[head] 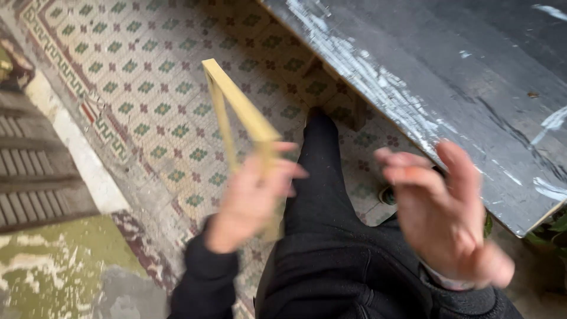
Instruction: The person applies wood glue to the mitered ends of wooden frame pieces and presses them together to form rectangular frames. They repeat the process for multiple frames, holding joints until the glue sets.
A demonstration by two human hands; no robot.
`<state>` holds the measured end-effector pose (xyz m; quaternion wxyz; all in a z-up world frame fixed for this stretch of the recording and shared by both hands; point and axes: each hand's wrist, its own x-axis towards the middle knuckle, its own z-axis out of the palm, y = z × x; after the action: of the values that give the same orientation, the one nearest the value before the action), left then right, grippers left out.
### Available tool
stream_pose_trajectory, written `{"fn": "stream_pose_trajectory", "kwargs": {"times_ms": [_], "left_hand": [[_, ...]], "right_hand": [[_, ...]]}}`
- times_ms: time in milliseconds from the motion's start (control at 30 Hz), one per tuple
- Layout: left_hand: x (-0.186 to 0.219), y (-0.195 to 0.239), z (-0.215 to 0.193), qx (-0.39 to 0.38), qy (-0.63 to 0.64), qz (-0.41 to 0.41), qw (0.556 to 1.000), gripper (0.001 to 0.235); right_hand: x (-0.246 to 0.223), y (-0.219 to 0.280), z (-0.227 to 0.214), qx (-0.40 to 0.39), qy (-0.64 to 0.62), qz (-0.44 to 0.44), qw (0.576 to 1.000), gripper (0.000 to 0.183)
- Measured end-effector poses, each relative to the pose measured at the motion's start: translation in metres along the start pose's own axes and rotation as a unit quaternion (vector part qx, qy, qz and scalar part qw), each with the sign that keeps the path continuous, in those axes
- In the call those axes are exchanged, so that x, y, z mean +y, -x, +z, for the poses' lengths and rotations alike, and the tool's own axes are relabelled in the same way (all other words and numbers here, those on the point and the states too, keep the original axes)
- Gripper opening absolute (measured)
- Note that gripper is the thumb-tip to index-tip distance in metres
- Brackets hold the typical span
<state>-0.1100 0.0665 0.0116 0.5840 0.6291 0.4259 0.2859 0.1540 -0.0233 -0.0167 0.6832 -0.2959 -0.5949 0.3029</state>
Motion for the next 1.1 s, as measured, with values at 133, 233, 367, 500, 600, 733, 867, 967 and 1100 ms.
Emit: {"fn": "stream_pose_trajectory", "kwargs": {"times_ms": [133,233,367,500,600,733,867,967,1100], "left_hand": [[-0.027,0.007,-0.054,0.202,-0.211,-0.008,0.956,0.03],[-0.03,0.012,-0.063,0.273,-0.368,0.076,0.886,0.026],[0.009,0.011,-0.031,0.173,-0.483,0.239,0.824,0.034],[0.039,0.012,-0.006,0.103,-0.472,0.284,0.828,0.044],[0.047,0.013,0.003,0.074,-0.464,0.328,0.82,0.049],[0.049,0.013,0.008,0.05,-0.459,0.328,0.824,0.051],[0.05,0.014,0.007,0.042,-0.441,0.331,0.833,0.052],[0.05,0.013,0.008,0.035,-0.432,0.33,0.839,0.051],[0.052,0.013,0.007,0.032,-0.428,0.327,0.842,0.051]], "right_hand": [[0.002,-0.009,0.008,0.017,-0.296,0.171,0.94,0.098],[0.004,-0.005,0.01,0.033,-0.392,0.217,0.893,0.101],[-0.004,0.001,0.007,-0.044,-0.165,0.179,0.969,0.099],[-0.001,0.014,0.011,-0.035,-0.02,0.079,0.996,0.102],[-0.005,0.014,0.014,-0.062,0.052,0.045,0.996,0.102],[-0.003,0.007,0.013,-0.1,0.102,0.006,0.99,0.094],[0.002,-0.002,0.008,-0.145,0.128,-0.071,0.979,0.086],[-0.001,-0.009,0.004,-0.178,0.197,-0.107,0.958,0.08],[-0.005,-0.014,0.0,-0.186,0.258,-0.144,0.937,0.082]]}}
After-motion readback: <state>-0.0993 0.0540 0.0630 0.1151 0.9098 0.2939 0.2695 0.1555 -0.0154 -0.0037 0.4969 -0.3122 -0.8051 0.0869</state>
